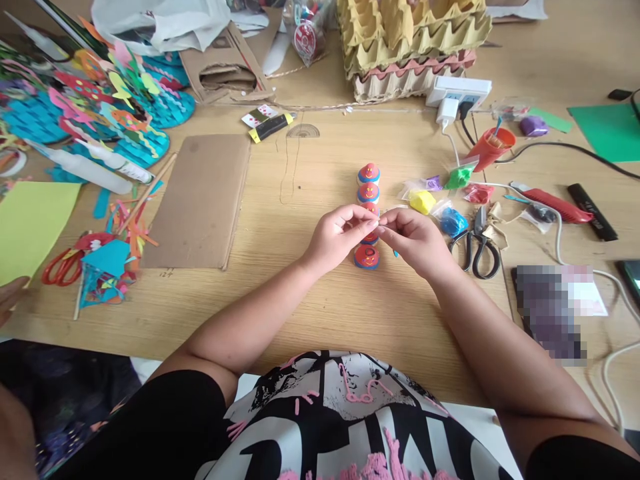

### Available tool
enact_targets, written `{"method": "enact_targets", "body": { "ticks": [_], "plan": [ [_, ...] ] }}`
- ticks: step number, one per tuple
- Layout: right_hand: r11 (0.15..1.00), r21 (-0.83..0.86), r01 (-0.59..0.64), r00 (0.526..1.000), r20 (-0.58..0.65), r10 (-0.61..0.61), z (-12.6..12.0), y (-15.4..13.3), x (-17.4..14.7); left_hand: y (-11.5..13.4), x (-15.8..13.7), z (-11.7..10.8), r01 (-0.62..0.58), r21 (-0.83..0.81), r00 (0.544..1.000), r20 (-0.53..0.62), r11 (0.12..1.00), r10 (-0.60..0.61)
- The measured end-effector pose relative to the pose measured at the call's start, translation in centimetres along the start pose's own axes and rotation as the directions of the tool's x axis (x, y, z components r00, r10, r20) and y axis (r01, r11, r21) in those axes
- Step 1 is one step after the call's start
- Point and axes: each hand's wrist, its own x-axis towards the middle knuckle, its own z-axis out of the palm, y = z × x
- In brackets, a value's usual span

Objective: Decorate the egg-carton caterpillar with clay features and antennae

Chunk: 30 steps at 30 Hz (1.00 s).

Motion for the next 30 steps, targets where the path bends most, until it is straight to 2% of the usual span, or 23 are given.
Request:
{"method": "enact_targets", "body": {
  "ticks": [7, 14, 22, 30],
  "plan": [
    [0.990, 0.127, 0.059, 0.998, -0.031, -0.055, 0.47, -0.32, -0.04, -0.39, 0.09, -0.04, 0.017, -0.032, 0.998, -0.057, 0.999, -0.019],
    [0.998, 0.045, 0.052, 0.991, -0.125, -0.046, 0.53, -0.43, -0.20, 0.24, -0.05, -0.12, 0.045, -0.077, 0.999, -0.027, 0.996, -0.047],
    [0.994, -0.050, 0.092, 0.988, -0.121, -0.098, 0.40, -0.20, -0.25, 0.07, -0.09, -0.22, 0.089, -0.102, 0.994, 0.073, 0.991, -0.082],
    [0.982, -0.127, 0.141, 0.983, -0.097, -0.153, 0.52, -0.56, -0.47, -0.23, -0.17, -0.01, 0.080, -0.005, 0.995, -0.061, 0.997, -0.081]
  ]
}}
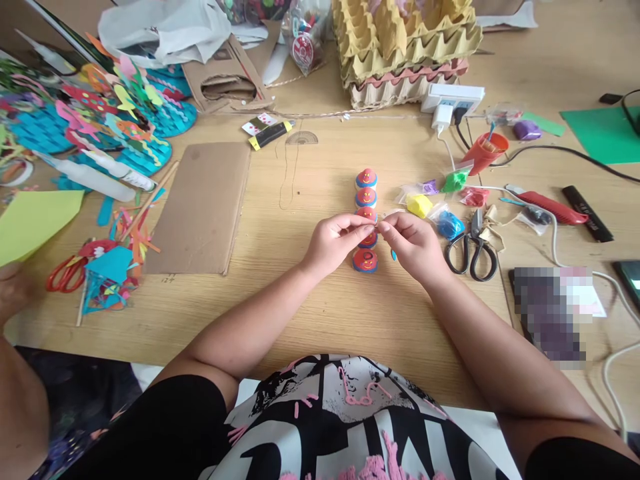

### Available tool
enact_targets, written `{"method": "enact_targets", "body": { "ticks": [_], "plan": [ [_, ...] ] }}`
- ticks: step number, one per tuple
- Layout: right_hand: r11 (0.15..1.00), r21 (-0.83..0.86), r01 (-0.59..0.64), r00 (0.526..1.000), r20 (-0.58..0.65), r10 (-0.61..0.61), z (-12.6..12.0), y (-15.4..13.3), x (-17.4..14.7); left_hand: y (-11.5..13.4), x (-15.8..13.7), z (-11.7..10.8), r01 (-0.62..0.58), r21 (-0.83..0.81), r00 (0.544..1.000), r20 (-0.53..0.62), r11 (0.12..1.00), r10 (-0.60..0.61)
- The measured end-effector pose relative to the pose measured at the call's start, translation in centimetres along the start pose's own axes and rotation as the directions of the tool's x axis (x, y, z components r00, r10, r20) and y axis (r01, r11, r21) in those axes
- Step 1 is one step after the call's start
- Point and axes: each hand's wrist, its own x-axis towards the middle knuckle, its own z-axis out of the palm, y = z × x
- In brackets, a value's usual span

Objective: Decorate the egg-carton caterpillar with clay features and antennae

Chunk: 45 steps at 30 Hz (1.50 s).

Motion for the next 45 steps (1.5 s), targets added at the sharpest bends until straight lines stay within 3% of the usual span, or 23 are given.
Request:
{"method": "enact_targets", "body": {
  "ticks": [6, 14, 18, 25, 29, 33, 39, 45],
  "plan": [
    [0.998, 0.060, 0.024, 1.000, -0.015, -0.023, -0.2, 0.5, 0.1, 0.0, 0.1, 0.0, 0.035, -0.034, 0.999, -0.034, 0.999, -0.037],
    [0.984, -0.109, 0.138, 0.990, -0.019, -0.141, -0.2, 0.9, -0.2, -0.2, 0.0, -0.1, 0.047, -0.020, 0.999, 0.011, 0.999, -0.047],
    [0.973, -0.108, 0.203, 0.978, -0.016, -0.206, -0.2, 1.2, -0.2, -0.3, 0.0, -0.3, 0.045, 0.010, 0.999, 0.018, 0.999, -0.045],
    [0.993, -0.096, 0.068, 0.991, -0.108, -0.078, -0.5, 1.2, 0.0, 0.7, 0.0, -0.3, 0.003, -0.001, 1.000, -0.017, 1.000, -0.003],
    [0.990, -0.125, 0.062, 0.993, -0.096, -0.074, -0.6, 0.7, 0.1, 0.7, -0.1, -0.2, -0.033, -0.052, 0.999, 0.035, 0.998, 0.035],
    [0.987, -0.138, 0.077, 0.994, -0.063, -0.087, -0.4, 0.2, 0.1, 0.3, -0.2, 0.0, -0.082, -0.001, 0.994, 0.067, 0.997, 0.082],
    [0.985, -0.147, 0.086, 0.994, -0.055, -0.095, -0.2, 0.1, -0.1, 0.5, -0.2, 0.0, -0.132, 0.074, 0.991, 0.026, 0.988, 0.130],
    [0.996, -0.030, 0.078, 0.993, -0.083, -0.081, -0.4, 0.5, -0.2, 0.7, 0.0, -0.2, -0.150, 0.078, 0.989, -0.006, 0.986, 0.151]
  ]
}}
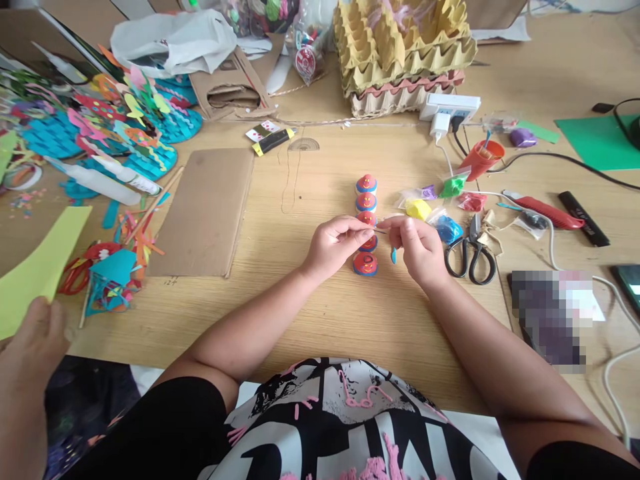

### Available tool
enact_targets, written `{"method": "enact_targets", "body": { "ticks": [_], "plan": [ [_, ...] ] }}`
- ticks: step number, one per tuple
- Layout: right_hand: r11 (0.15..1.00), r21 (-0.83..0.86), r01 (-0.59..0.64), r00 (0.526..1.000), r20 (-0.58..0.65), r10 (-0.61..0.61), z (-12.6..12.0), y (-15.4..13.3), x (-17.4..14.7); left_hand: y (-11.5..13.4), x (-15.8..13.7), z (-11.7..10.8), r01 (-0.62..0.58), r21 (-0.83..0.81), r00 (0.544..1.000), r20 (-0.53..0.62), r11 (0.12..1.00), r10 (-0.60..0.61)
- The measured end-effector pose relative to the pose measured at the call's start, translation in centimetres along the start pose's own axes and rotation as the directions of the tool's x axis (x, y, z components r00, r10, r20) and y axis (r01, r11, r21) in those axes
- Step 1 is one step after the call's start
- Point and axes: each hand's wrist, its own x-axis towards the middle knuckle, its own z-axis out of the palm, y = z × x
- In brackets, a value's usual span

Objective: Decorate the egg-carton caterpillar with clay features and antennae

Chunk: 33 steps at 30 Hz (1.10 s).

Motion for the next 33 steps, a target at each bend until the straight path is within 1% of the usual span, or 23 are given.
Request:
{"method": "enact_targets", "body": {
  "ticks": [4, 9, 11, 13, 16, 19, 22, 26, 33],
  "plan": [
    [0.999, -0.020, 0.037, 0.998, 0.057, -0.036, 0.0, 0.3, -0.1, -0.2, 0.0, 0.0, 0.011, -0.052, 1.000, 0.011, 0.999, -0.010],
    [0.985, -0.026, 0.169, 0.985, 0.032, -0.168, 0.2, 0.9, 0.0, -0.2, -0.1, 0.0, -0.004, -0.072, 0.999, 0.039, 0.997, 0.006],
    [0.981, -0.025, 0.191, 0.981, 0.032, -0.190, 0.2, 1.1, 0.0, -0.3, -0.1, 0.0, 0.007, -0.077, 0.998, 0.055, 0.997, -0.003],
    [0.984, -0.026, 0.176, 0.984, 0.017, -0.176, 0.0, 1.2, 0.0, -0.5, -0.1, 0.0, 0.017, -0.106, 0.997, 0.071, 0.994, -0.010],
    [0.992, -0.007, 0.122, 0.992, -0.025, -0.122, -0.1, 1.3, 0.1, -0.7, -0.1, 0.0, 0.014, -0.151, 0.997, 0.076, 0.988, -0.002],
    [0.997, 0.013, 0.079, 0.996, -0.042, -0.078, -0.2, 1.3, 0.1, -0.9, -0.1, 0.1, -0.010, -0.152, 0.996, 0.091, 0.988, 0.024],
    [0.998, 0.013, 0.068, 0.998, -0.015, -0.068, -0.2, 1.1, 0.2, -0.8, -0.1, 0.2, -0.036, -0.156, 0.994, 0.098, 0.987, 0.052],
    [0.996, 0.021, 0.085, 0.996, 0.037, -0.086, 0.0, 0.4, 0.2, -0.6, -0.2, 0.3, -0.033, -0.155, 0.997, 0.057, 0.987, 0.042],
    [0.996, -0.006, 0.086, 0.991, 0.100, -0.085, -0.1, 0.3, 0.3, -0.3, -0.2, 0.2, 0.001, -0.051, 1.000, 0.004, 0.999, -0.001]
  ]
}}
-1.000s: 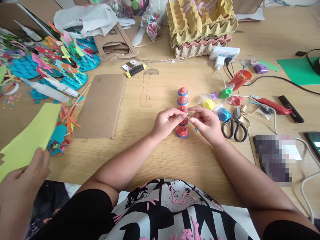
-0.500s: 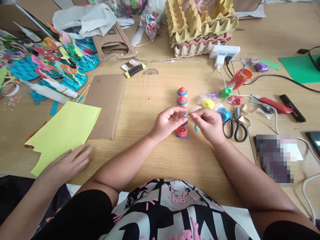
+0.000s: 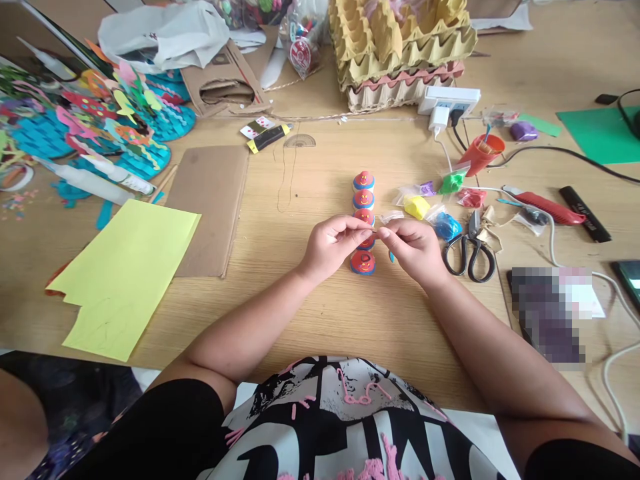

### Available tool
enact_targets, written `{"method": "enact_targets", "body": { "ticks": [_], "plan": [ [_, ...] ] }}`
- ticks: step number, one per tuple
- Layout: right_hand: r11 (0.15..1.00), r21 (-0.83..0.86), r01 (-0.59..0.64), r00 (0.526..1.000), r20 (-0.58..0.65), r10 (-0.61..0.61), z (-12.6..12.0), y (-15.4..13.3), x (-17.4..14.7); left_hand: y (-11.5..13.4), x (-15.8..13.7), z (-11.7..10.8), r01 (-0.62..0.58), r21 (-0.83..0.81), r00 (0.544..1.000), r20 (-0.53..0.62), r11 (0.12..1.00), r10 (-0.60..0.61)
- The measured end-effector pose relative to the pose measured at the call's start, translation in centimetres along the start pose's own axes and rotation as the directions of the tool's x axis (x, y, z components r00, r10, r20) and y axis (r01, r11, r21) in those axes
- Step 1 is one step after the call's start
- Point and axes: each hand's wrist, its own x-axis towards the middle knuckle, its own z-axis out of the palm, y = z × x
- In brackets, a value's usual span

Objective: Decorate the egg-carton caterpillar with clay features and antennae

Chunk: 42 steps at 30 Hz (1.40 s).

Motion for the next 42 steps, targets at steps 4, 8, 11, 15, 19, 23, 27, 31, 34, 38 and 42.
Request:
{"method": "enact_targets", "body": {
  "ticks": [4, 8, 11, 15, 19, 23, 27, 31, 34, 38, 42],
  "plan": [
    [0.999, 0.040, -0.015, 1.000, -0.004, 0.015, -0.1, 0.3, 0.0, -0.1, 0.1, -0.1, 0.036, -0.019, 0.998, -0.050, 0.999, -0.037],
    [0.990, 0.128, -0.058, 0.998, -0.005, 0.059, 0.3, 0.4, -0.2, -0.1, 0.1, 0.0, 0.063, -0.055, 0.996, -0.060, 0.996, -0.067],
    [0.986, 0.151, -0.077, 0.997, -0.001, 0.078, 0.8, 0.3, -0.3, -0.1, 0.1, 0.1, 0.060, -0.065, 0.996, -0.062, 0.996, -0.064],
    [0.996, 0.076, -0.040, 0.999, -0.022, 0.041, 0.8, 0.4, -0.2, 0.1, 0.0, 0.2, 0.038, -0.024, 0.998, -0.052, 0.999, -0.040],
    [1.000, 0.007, -0.006, 1.000, -0.003, 0.006, 0.5, 0.2, 0.0, 0.3, -0.1, 0.1, 0.016, -0.002, 0.999, -0.038, 1.000, -0.016],
    [1.000, -0.023, -0.010, 1.000, 0.027, 0.011, 0.4, -0.2, -0.1, 0.6, -0.1, 0.2, 0.024, -0.022, 0.999, -0.020, 0.999, -0.025],
    [0.999, -0.018, -0.045, 0.997, 0.057, 0.046, 0.4, -0.4, -0.3, 0.8, 0.0, 0.3, 0.056, -0.009, 0.998, -0.020, 0.998, -0.057],
    [0.995, 0.028, -0.095, 0.993, 0.069, 0.093, 0.4, -0.2, -0.3, 0.9, -0.1, 0.3, 0.064, 0.014, 0.997, -0.035, 0.998, -0.063],
    [0.987, 0.105, -0.121, 0.988, 0.106, 0.109, 0.4, 0.0, -0.2, 1.0, -0.1, 0.3, 0.051, 0.043, 0.997, -0.063, 0.998, -0.049],
    [0.975, 0.167, -0.147, 0.983, 0.135, 0.125, 0.6, 0.3, -0.1, 1.0, -0.1, 0.3, 0.021, 0.066, 0.997, -0.069, 0.998, -0.016],
    [0.979, 0.149, -0.142, 0.984, 0.125, 0.124, 0.6, 0.2, -0.1, 1.1, -0.1, 0.3, 0.010, 0.088, 0.997, -0.074, 0.996, -0.004]
  ]
}}
